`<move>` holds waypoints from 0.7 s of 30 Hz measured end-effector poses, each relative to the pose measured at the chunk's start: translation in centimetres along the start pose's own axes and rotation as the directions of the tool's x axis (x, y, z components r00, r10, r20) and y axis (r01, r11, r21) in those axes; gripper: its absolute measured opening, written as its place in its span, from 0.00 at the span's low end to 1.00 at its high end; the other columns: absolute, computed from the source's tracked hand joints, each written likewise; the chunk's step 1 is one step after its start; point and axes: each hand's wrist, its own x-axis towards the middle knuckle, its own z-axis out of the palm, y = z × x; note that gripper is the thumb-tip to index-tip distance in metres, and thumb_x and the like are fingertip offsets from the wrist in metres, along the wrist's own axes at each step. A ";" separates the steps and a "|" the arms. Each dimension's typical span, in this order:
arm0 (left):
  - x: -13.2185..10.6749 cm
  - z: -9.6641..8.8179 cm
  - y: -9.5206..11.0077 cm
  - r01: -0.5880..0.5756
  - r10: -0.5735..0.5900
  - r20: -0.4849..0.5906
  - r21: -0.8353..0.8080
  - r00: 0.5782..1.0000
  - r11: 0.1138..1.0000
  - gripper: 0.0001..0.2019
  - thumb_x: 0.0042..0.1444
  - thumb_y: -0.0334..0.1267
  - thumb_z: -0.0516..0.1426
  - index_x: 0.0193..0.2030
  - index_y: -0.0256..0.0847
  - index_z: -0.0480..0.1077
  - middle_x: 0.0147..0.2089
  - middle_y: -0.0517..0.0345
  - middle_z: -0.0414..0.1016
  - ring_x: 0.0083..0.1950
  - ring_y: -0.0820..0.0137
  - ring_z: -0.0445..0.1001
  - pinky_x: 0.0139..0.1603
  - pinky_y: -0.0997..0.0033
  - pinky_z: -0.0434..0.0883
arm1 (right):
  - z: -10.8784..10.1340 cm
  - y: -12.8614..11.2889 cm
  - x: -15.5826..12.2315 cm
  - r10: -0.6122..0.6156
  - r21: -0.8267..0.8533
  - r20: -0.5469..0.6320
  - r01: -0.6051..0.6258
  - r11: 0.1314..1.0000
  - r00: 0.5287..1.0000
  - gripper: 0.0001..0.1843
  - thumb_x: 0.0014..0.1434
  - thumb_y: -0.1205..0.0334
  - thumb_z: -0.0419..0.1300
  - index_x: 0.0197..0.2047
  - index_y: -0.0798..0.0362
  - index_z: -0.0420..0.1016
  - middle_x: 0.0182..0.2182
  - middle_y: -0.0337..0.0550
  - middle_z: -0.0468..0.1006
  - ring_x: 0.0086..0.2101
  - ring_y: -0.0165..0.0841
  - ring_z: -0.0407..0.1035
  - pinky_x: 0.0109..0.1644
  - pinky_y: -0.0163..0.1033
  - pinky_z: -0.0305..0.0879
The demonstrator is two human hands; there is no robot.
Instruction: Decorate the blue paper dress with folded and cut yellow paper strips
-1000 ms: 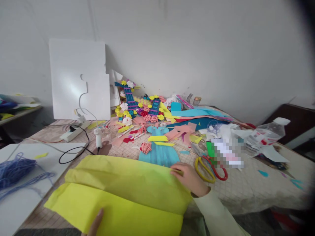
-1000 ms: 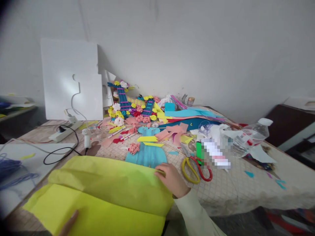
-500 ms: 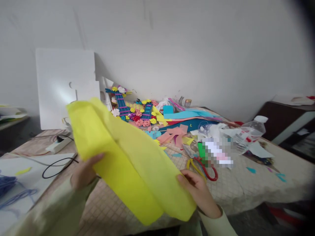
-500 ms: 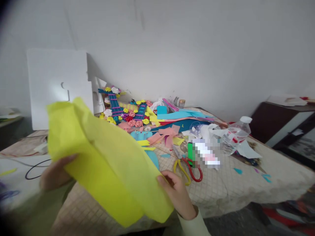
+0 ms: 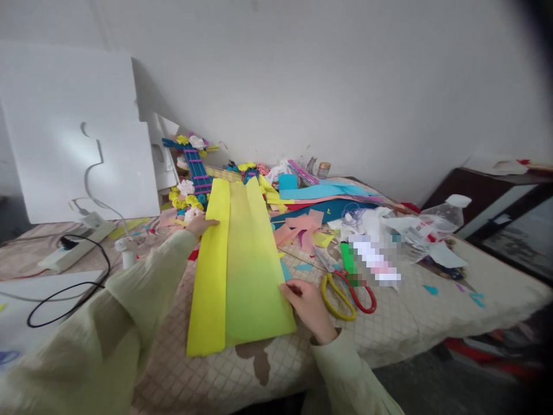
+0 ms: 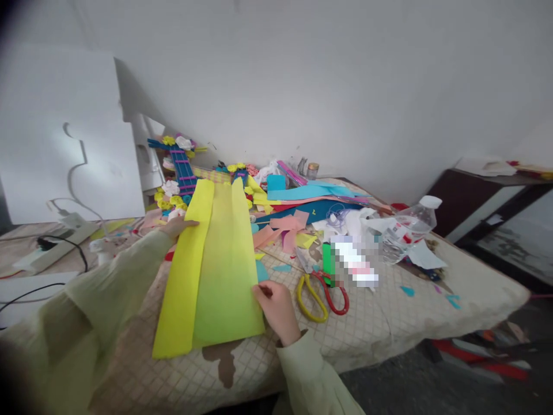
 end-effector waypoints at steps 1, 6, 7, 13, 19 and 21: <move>0.5 -0.1 -0.5 0.038 -0.038 0.009 0.020 0.999 0.999 0.13 0.56 0.38 0.53 0.46 0.36 0.65 0.44 0.53 0.69 0.40 0.69 0.71 0.37 0.63 0.71 | 0.1 0.2 0.1 0.008 -0.016 0.000 -0.008 1.000 1.000 0.14 0.51 0.55 0.56 0.28 0.58 0.75 0.26 0.47 0.78 0.28 0.37 0.71 0.32 0.39 0.64; 1.4 -1.0 -1.6 0.101 -0.102 0.024 0.039 0.994 0.994 0.12 0.56 0.38 0.53 0.46 0.36 0.65 0.44 0.53 0.69 0.40 0.69 0.71 0.37 0.63 0.71 | 0.4 0.4 0.4 0.013 -0.071 0.005 -0.012 0.997 1.000 0.11 0.51 0.58 0.56 0.29 0.56 0.75 0.28 0.46 0.79 0.29 0.36 0.71 0.34 0.39 0.65; 1.3 -1.1 -1.6 0.103 -0.104 0.031 0.033 0.994 0.994 0.12 0.56 0.38 0.53 0.46 0.35 0.65 0.44 0.53 0.69 0.39 0.69 0.71 0.37 0.64 0.71 | 0.5 0.3 0.5 0.009 -0.077 0.007 -0.008 0.997 1.000 0.11 0.51 0.58 0.55 0.29 0.56 0.75 0.28 0.46 0.79 0.29 0.36 0.71 0.34 0.39 0.65; 0.4 -1.5 -1.5 0.125 -0.126 0.046 0.020 0.991 0.992 0.11 0.56 0.38 0.53 0.44 0.36 0.66 0.43 0.53 0.70 0.39 0.70 0.71 0.37 0.64 0.71 | 0.7 0.6 1.1 0.024 -0.090 -0.029 -0.026 0.996 0.999 0.12 0.50 0.60 0.56 0.35 0.57 0.73 0.27 0.46 0.78 0.28 0.35 0.71 0.33 0.39 0.66; 0.7 -1.9 -2.4 0.141 -0.142 0.006 0.028 0.990 0.990 0.13 0.56 0.38 0.52 0.47 0.36 0.64 0.45 0.52 0.68 0.41 0.68 0.70 0.38 0.63 0.71 | 0.2 1.5 1.4 0.015 -0.061 0.001 -0.015 0.998 1.000 0.13 0.51 0.61 0.55 0.40 0.57 0.71 0.28 0.44 0.77 0.29 0.33 0.71 0.34 0.37 0.67; 0.7 -2.2 -2.7 0.140 -0.140 -0.002 0.037 0.990 0.990 0.13 0.56 0.38 0.52 0.47 0.36 0.64 0.45 0.52 0.68 0.40 0.69 0.70 0.38 0.63 0.71 | 0.2 1.6 1.5 0.005 -0.067 0.003 -0.005 0.998 1.000 0.14 0.51 0.61 0.55 0.41 0.56 0.70 0.30 0.44 0.77 0.31 0.33 0.71 0.34 0.37 0.67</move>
